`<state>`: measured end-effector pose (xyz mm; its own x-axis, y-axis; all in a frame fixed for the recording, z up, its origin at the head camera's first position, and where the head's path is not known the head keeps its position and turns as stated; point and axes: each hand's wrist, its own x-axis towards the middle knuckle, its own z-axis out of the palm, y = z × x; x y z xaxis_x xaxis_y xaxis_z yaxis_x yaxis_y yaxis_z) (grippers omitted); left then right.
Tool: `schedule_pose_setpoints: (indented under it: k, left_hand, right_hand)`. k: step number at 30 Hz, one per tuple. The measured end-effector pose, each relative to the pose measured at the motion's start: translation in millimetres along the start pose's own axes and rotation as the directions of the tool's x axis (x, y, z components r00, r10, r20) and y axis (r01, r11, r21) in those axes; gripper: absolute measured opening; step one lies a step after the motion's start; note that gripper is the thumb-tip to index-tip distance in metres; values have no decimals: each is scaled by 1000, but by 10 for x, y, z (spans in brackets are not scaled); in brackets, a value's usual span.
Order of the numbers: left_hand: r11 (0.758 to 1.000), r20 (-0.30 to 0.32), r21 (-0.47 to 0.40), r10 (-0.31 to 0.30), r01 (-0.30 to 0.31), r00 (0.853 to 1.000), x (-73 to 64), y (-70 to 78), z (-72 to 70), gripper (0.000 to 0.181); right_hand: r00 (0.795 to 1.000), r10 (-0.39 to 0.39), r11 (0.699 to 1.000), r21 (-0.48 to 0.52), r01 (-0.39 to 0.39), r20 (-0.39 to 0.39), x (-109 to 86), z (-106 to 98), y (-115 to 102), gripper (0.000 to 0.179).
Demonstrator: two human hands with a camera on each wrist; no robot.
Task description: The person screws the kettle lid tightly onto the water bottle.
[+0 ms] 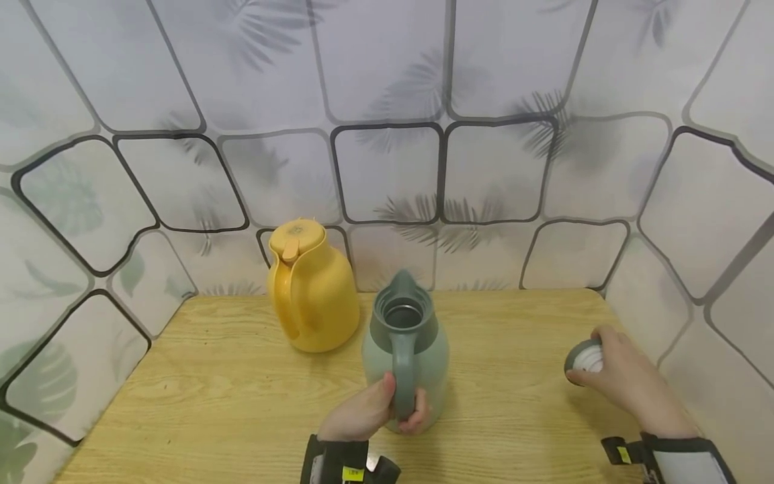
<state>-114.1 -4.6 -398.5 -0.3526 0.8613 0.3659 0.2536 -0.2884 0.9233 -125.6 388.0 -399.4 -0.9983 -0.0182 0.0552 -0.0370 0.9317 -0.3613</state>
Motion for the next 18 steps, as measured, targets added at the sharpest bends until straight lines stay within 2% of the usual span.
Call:
schedule_pose_setpoints:
  k: [4, 9, 12, 18]
  left_hand:
    - [999, -8, 32, -3, 3, 1000, -19, 14, -5, 84]
    - [999, -12, 34, 6, -6, 1000, -26, 36, -4, 83]
    - [1000, -13, 17, -1, 1, 1000, -29, 39, -1, 83]
    - [1000, -7, 10, 0, 0, 1000, -20, 33, 3, 82]
  right_hand:
    - [998, -34, 997, 68, 38, -51, -42, -86, -296, 83]
    - [989, -57, 987, 138, 76, -137, -50, -178, -612, 65]
    - [977, -74, 977, 182, 111, -199, -42, -231, -762, 59]
    - [958, -113, 949, 257, 183, -263, 1, -328, -979, 53]
